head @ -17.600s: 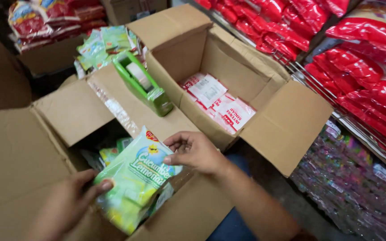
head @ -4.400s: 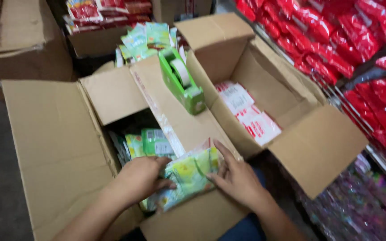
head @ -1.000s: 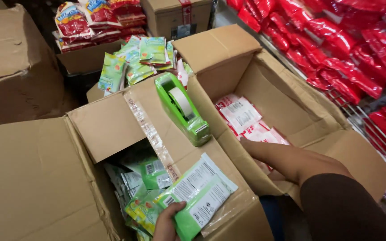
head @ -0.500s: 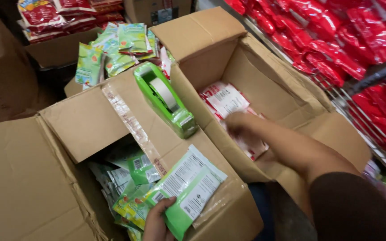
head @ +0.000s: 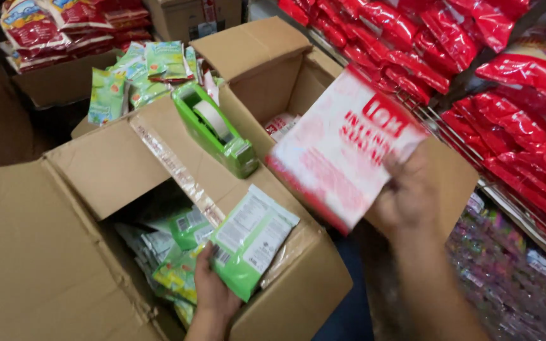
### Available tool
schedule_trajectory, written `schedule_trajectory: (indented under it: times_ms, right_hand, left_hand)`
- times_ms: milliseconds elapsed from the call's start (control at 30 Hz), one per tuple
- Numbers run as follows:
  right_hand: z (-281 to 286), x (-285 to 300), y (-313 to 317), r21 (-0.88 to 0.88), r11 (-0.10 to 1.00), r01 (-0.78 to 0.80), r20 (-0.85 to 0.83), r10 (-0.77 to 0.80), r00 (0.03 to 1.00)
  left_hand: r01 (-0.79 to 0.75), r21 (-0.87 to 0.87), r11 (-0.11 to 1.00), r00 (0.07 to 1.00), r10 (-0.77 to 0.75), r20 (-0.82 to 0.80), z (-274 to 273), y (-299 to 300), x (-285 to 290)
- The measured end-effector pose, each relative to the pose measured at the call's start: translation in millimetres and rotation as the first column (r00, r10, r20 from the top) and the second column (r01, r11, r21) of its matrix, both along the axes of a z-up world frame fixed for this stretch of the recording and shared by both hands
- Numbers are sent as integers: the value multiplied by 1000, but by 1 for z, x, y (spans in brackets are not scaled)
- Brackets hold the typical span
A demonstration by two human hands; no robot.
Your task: Packing individual packets of sugar and powdered drinks into cardboard boxes.
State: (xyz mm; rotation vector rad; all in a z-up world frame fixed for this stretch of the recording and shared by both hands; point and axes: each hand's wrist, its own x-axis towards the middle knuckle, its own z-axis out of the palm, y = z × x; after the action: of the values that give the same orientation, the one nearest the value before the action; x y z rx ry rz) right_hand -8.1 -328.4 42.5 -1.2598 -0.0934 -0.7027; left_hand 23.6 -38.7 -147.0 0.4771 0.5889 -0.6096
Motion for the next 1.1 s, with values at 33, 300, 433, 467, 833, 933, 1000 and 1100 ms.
schedule_trajectory:
  times_ms: [33, 300, 433, 467, 833, 933, 1000, 1100]
  right_hand:
    - [-22, -7, 11, 339, 935, -102, -55, 128, 990]
    - [-164, -12, 117, 537, 842, -38, -322, 247, 914]
    - [-176, -13, 105, 406, 913, 34, -581, 230, 780]
    - [-180, -13, 99, 404, 914, 16, -608, 256, 751]
    - [-155, 3, 85, 99, 991, 85, -771, 22, 636]
    - [-164, 10, 88, 88, 991, 106, -711, -12, 703]
    - [-166, 12, 85, 105, 990, 94, -686, 4, 728]
    - [-161, 16, 78, 162, 984, 69, -625, 49, 779]
  left_hand:
    - [-3, -53, 999, 998, 6, 57, 2, 1, -1]
    - [5, -199, 980, 993, 19, 119, 18, 10, -4]
    - [92, -223, 971, 896, 17, 444, -14, 8, 1]
    - [102, -10, 995, 886, -86, 456, -25, 8, 3]
    - [90, -65, 994, 971, -73, 226, -29, 10, 15]
    - [95, 4, 995, 971, -94, 219, -35, 16, 21]
    - [116, 54, 992, 973, -125, 195, -29, 16, 15]
    - [-347, 832, 432, 740, -419, 527, 21, 2, -5]
